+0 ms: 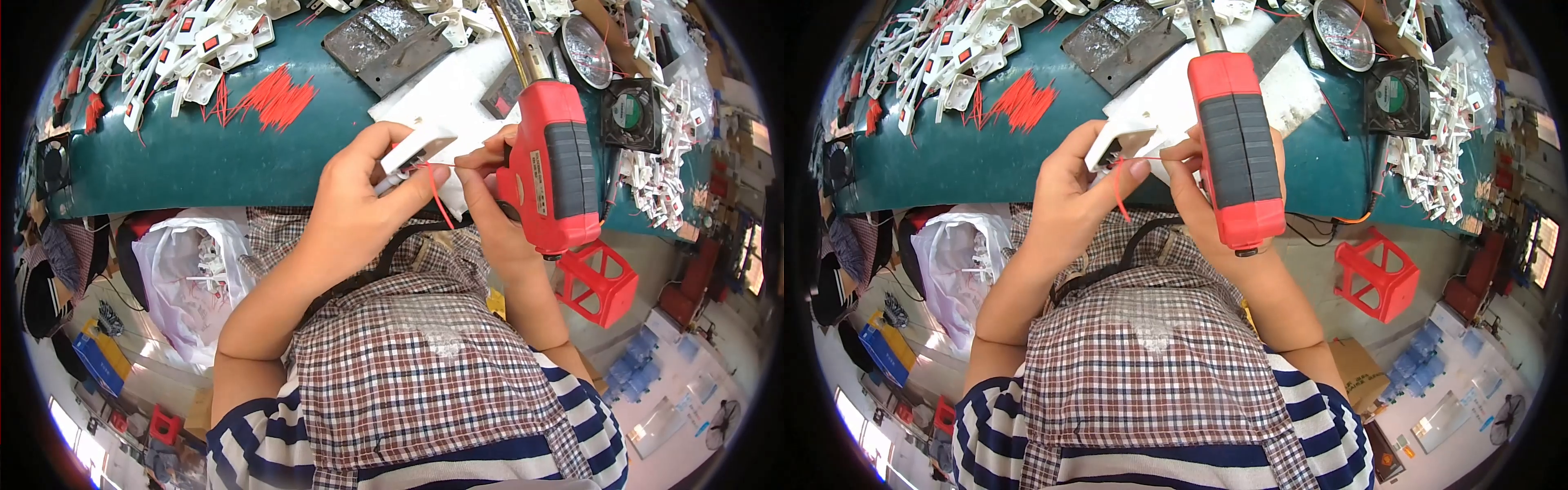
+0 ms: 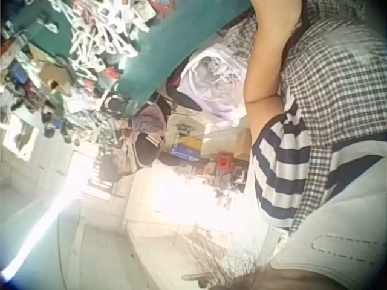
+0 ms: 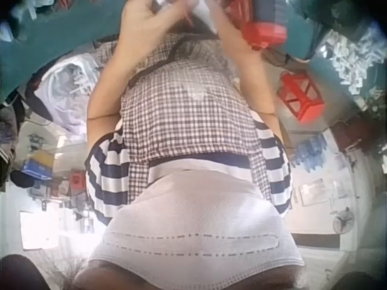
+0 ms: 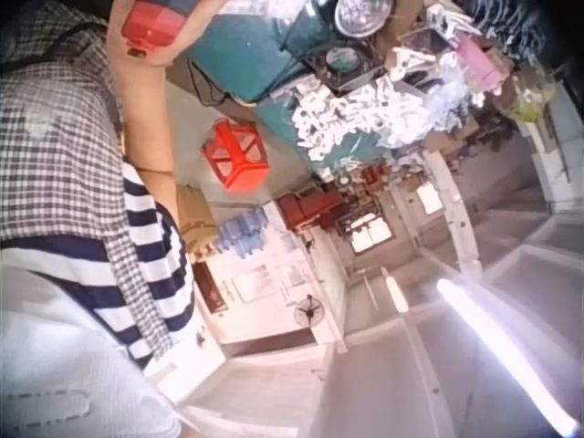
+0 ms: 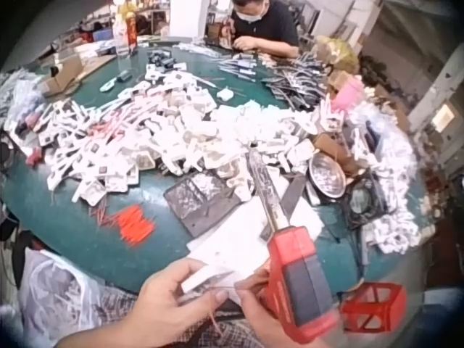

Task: The person solders wires onto small electrical switches using a soldering iron and soldering wire.

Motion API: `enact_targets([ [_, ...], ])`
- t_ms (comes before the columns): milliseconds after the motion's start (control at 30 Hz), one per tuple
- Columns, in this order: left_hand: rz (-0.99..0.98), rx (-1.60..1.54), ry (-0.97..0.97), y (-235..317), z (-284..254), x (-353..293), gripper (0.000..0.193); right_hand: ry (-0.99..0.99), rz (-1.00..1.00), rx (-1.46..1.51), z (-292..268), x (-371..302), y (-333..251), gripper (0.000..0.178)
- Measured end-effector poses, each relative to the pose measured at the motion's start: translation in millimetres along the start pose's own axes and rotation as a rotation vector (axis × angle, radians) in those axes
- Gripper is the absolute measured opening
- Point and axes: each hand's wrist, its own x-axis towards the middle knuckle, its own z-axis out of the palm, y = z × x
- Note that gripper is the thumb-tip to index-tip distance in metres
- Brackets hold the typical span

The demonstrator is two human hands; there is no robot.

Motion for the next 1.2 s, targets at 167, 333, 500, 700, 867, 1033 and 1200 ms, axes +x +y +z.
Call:
enact_targets([
  [167, 0.003, 0.140, 0.039, -1, -8, -6, 0.027, 0.067, 0.262, 0.290, 17, -7, -13, 0.040],
  [333, 0.104, 0.236, 0.075, 8, -8, -11, 0.023, 0.071, 0.190, 0.173, 24, -15, -1, 0.035],
  [500, 0.040, 0.215, 0.111, 2, -15, -15, 0.014, 0.034, 0.208, 0.109, 30, -12, -13, 0.038],
  [700, 0.076, 0.226, 0.178, -2, -12, -11, 0.020, 0.098, 0.139, 0.191, 30, -13, -9, 0.052],
  [867, 0.095, 0.253, 0.154, 3, -12, -5, 0.020, 0.081, 0.219, 0.269, 27, -11, -11, 0.047],
  [1033, 0.137, 0.382, 0.213, -7, -19, 7, 0.017, 0.192, 0.168, 0.137, 26, -12, -8, 0.043],
  [1200, 0.129, 0.454, 0.252, -21, -17, 19, 0.017, 0.126, 0.430, 0.183, 2, -24, -18, 0.035],
])
